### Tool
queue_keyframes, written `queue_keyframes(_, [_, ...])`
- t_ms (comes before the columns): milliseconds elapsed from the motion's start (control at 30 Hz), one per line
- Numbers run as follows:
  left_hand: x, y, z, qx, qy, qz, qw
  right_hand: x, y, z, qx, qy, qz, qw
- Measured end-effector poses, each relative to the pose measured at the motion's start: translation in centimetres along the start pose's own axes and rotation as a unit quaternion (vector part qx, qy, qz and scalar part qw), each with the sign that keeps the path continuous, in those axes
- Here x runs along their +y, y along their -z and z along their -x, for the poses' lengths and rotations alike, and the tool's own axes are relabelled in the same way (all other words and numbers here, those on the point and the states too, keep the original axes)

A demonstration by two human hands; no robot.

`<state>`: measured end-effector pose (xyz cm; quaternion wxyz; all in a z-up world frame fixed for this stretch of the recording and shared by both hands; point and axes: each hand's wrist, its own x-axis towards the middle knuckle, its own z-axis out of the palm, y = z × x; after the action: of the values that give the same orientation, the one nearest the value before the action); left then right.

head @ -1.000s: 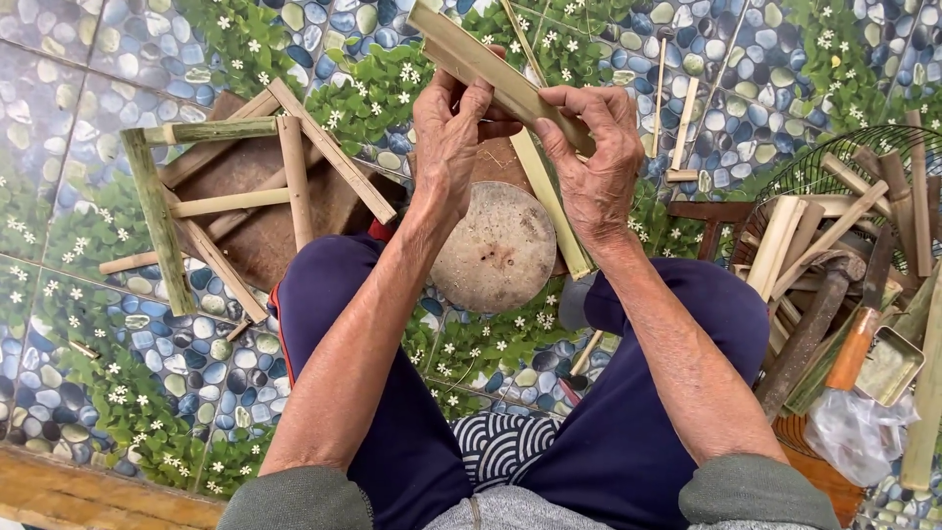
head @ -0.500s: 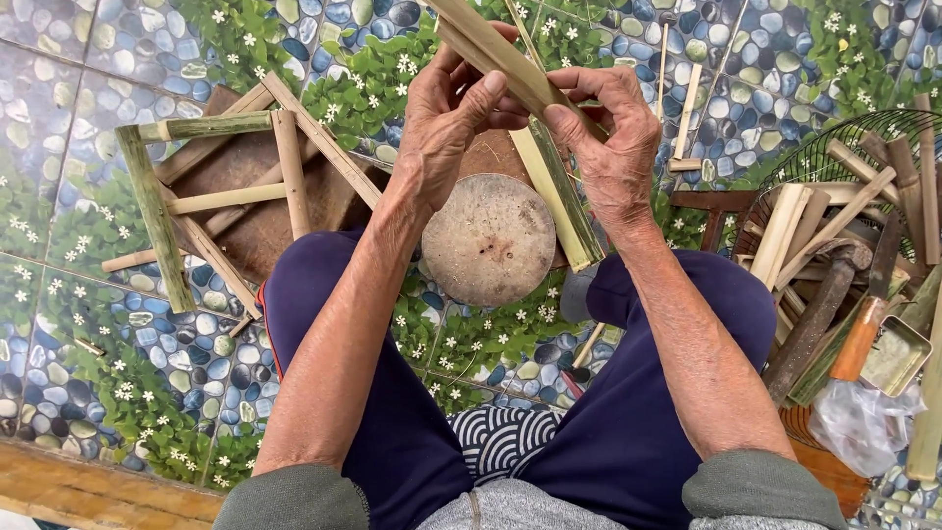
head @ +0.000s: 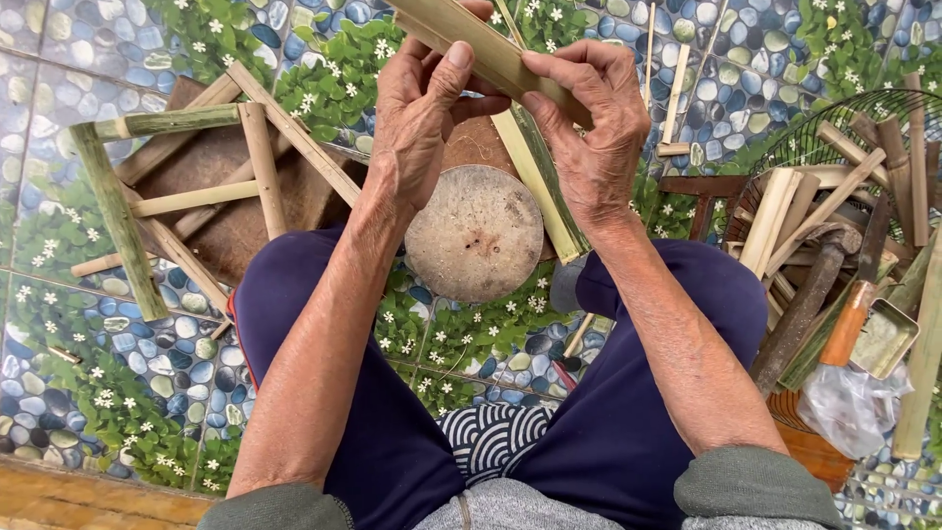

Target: Assembling a bamboo frame by fitting thin strips into slots and tapping them into place with a wooden block.

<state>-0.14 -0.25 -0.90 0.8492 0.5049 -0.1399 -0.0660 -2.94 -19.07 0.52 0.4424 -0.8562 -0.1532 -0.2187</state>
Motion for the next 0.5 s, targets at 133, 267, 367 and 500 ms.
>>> queue_keyframes(133, [-1.4, -0.1, -0.4, 0.075, 0.014, 0.015, 0.997, 0.4, -0.1, 0.0, 0.003, 0.037, 0.017, 0.999])
queue_keyframes(267, [-1.7, -0.3, -0.3, 0.128, 0.028, 0.01, 0.991, 0.5, -0.4, 0.3, 0.011, 0.04, 0.033, 0.999])
queue_keyframes(367, [-1.4, -0.2, -0.4, 0.156, 0.027, -0.031, 0.987, 0.4, -0.1, 0.0, -0.018, 0.027, 0.014, 0.999])
queue_keyframes(500, [-1.4, 0.6, -0.3, 0.137, 0.015, -0.036, 0.99, 2.0, 0.3, -0.5, -0.061, -0.108, -0.116, 0.985])
